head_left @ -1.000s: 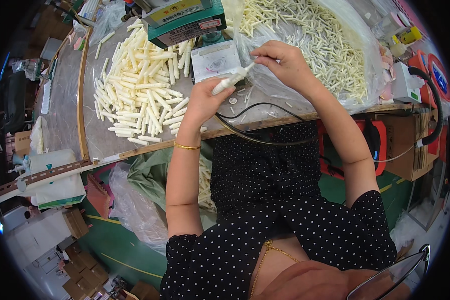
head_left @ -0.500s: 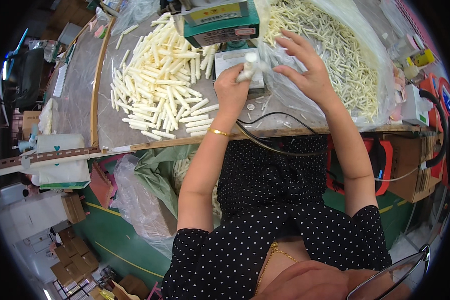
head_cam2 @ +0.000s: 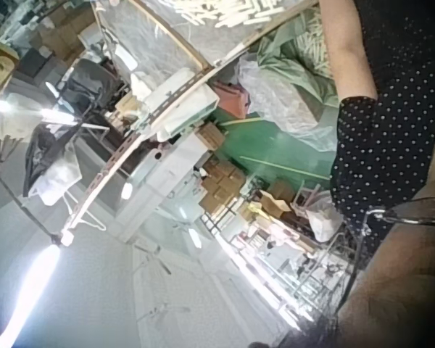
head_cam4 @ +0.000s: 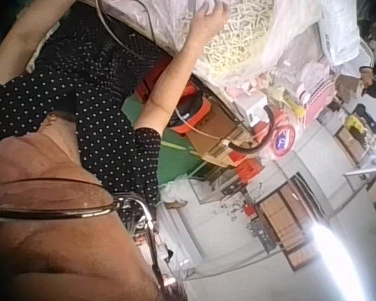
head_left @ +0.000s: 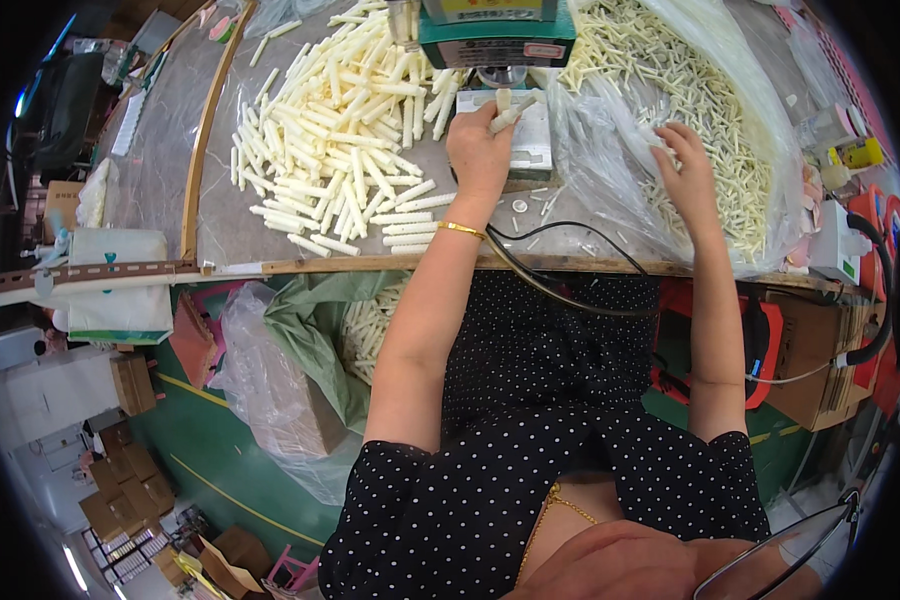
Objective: Assembling small white plastic components by pressing pieces together at a factory workstation.
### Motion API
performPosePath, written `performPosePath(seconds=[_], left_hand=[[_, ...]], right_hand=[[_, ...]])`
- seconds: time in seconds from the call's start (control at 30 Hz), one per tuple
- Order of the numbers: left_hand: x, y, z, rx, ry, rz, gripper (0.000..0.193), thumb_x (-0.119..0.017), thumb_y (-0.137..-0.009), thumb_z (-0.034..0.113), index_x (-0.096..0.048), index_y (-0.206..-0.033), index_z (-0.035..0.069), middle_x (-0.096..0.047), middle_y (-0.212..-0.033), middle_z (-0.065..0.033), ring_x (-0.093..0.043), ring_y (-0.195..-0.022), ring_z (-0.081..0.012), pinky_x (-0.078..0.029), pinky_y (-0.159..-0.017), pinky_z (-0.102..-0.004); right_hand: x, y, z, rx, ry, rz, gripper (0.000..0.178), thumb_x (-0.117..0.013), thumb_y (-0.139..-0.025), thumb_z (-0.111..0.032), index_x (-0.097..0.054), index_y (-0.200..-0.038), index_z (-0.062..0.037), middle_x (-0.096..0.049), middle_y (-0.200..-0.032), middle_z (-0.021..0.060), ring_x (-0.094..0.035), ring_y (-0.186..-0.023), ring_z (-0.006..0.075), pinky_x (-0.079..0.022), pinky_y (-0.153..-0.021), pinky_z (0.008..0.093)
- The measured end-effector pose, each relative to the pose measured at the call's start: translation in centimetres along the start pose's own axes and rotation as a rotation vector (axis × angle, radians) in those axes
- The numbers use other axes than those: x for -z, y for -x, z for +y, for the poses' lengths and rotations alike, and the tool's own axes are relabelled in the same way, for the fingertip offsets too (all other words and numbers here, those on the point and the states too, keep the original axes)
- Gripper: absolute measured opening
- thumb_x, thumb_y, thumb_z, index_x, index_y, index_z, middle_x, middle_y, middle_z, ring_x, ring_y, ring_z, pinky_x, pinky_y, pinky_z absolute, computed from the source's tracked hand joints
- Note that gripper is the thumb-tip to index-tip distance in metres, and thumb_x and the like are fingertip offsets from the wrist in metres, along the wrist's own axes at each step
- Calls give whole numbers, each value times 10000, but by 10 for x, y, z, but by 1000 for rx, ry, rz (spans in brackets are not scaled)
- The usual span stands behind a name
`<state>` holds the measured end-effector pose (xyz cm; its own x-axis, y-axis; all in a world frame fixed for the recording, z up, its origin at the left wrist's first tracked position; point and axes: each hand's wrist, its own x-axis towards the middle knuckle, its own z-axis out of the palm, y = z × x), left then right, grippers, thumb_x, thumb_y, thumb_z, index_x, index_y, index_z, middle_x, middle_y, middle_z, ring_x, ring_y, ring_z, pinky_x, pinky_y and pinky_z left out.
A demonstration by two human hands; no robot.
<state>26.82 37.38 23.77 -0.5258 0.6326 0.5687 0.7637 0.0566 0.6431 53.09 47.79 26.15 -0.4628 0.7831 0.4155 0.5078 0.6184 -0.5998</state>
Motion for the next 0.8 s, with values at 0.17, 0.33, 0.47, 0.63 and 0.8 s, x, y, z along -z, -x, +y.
performPosePath(seconds=[0.17,0.33,0.47,0.63,0.8], left_hand=[[-13,-3,12,-86,14,19,302,-618,-664,54,-550,-955,8,-587,-809,-172,-520,-801,-356,-423,-737,-447],[43,-13,14,199,-179,-290,236,-588,-754,128,-551,-961,21,-583,-883,-198,-560,-820,-380,-436,-705,-451],[123,-9,-58,194,-555,-144,183,-610,-727,123,-615,-889,37,-608,-873,-171,-588,-813,-343,-470,-713,-430],[140,-17,-94,359,-693,-321,242,-643,-694,225,-633,-816,17,-630,-836,-198,-604,-784,-359,-478,-709,-432],[142,-26,-91,446,-524,-190,321,-647,-672,297,-643,-809,6,-621,-768,-225,-601,-755,-377,-472,-687,-437]], right_hand=[[27,4,60,-221,752,-224,335,-649,-750,-164,-594,-1067,-70,-586,-1037,160,-564,-923,327,-456,-775,401],[37,5,88,-231,532,-274,283,-639,-755,-158,-596,-1017,-59,-610,-900,149,-573,-841,327,-455,-749,402],[39,4,68,-234,515,-261,257,-629,-756,-152,-587,-993,-63,-612,-907,154,-575,-866,331,-455,-736,410],[37,-5,76,-264,613,-327,248,-574,-767,-97,-580,-1012,-54,-617,-929,164,-573,-916,332,-456,-758,413],[35,-9,65,-210,543,-99,221,-548,-759,-71,-598,-970,-26,-620,-918,168,-577,-877,334,-454,-756,418]])
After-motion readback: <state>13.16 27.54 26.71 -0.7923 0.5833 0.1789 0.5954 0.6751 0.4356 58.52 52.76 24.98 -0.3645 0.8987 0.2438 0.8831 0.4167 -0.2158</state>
